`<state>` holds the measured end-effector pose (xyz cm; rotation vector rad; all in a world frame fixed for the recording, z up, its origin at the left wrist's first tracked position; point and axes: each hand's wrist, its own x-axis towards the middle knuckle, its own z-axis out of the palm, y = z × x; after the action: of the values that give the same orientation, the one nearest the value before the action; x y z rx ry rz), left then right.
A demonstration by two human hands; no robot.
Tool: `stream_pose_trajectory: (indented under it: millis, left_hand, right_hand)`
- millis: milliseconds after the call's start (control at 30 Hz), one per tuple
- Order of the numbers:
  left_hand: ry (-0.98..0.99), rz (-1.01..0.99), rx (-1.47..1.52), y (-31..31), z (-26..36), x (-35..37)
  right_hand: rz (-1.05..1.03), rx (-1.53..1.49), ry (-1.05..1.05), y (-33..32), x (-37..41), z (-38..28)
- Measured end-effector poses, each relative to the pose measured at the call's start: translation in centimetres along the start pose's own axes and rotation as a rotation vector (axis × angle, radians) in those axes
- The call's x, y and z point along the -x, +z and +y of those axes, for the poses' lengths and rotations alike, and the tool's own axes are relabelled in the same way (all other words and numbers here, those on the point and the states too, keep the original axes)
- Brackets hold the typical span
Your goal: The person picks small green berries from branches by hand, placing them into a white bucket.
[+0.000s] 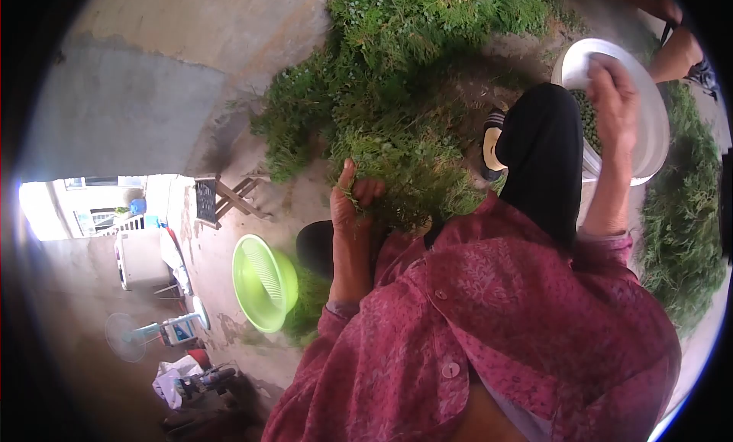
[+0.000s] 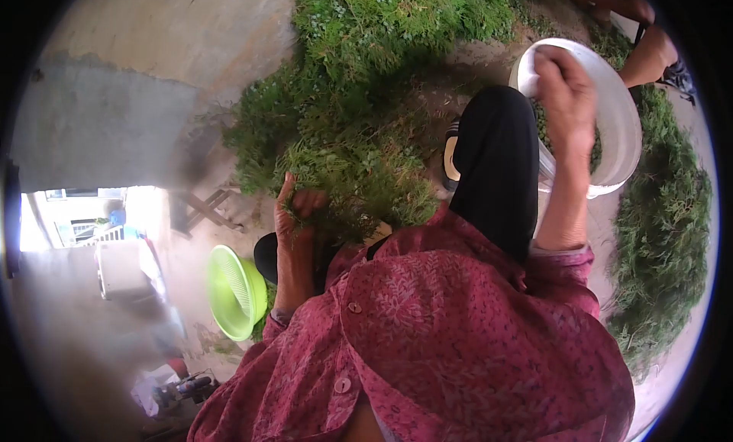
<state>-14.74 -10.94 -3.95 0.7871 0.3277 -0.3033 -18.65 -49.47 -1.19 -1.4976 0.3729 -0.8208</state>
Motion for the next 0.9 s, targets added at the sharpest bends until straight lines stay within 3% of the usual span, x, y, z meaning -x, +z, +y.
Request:
stream_pose_trajectory:
  millis: [67,100,167,200,267,333,400,433,500,600,800,900]
  left_hand:
    - [-0.005,0.009,0.000,0.6,-0.2,0.2]
    - [-0.011,0.023,-0.015,0.8,-0.3,0.3]
    - [-0.023,-0.001,-0.041,0.9,-0.4,0.3]
    - [-0.036,-0.016,-0.083,1.0,-0.4,0.3]
    - [-0.046,-0.048,-0.055,1.8,-0.5,0.7]
    - [-0.052,-0.089,-0.032,2.2,-0.6,0.7]
    - [-0.066,-0.128,-0.088,2.4,-0.6,0.5]
    - [-0.057,-0.133,-0.083,2.5,-0.5,0.5]
    - [-0.062,-0.200,-0.100,2.4,-0.4,0.6]
    - [-0.008,-0.302,-0.228,2.8,0.1,1.3]
    - [0.018,-0.220,-0.257,1.6,0.0,1.3]
    - [0.057,-0.180,-0.291,2.2,-0.3,1.6]
  right_hand:
    - [0.046,0.547,-0.065,-4.8,-2.6,3.2]
    - [-0.010,1.146,-0.104,-6.3,-3.0,3.8]
    - [0.019,1.502,-0.408,-9.5,-3.1,8.2]
    - [0.021,1.505,-0.420,-8.9,-3.2,7.5]
    - [-0.082,1.091,-0.331,-5.7,-2.0,4.6]
    - [-0.308,0.682,-0.067,-0.2,0.1,0.1]
    - [-0.535,0.288,-0.154,5.3,3.1,-1.3]
    - [-0.702,0.251,-0.028,7.6,4.6,-1.6]
    - [-0.891,0.117,-0.160,12.1,8.0,-0.6]
    - [-0.932,0.037,-0.289,16.2,11.5,-0.5]
    - [-0.984,0.069,-0.289,17.5,12.7,-1.6]
    - [-0.957,0.150,-0.431,17.5,12.8,-1.3]
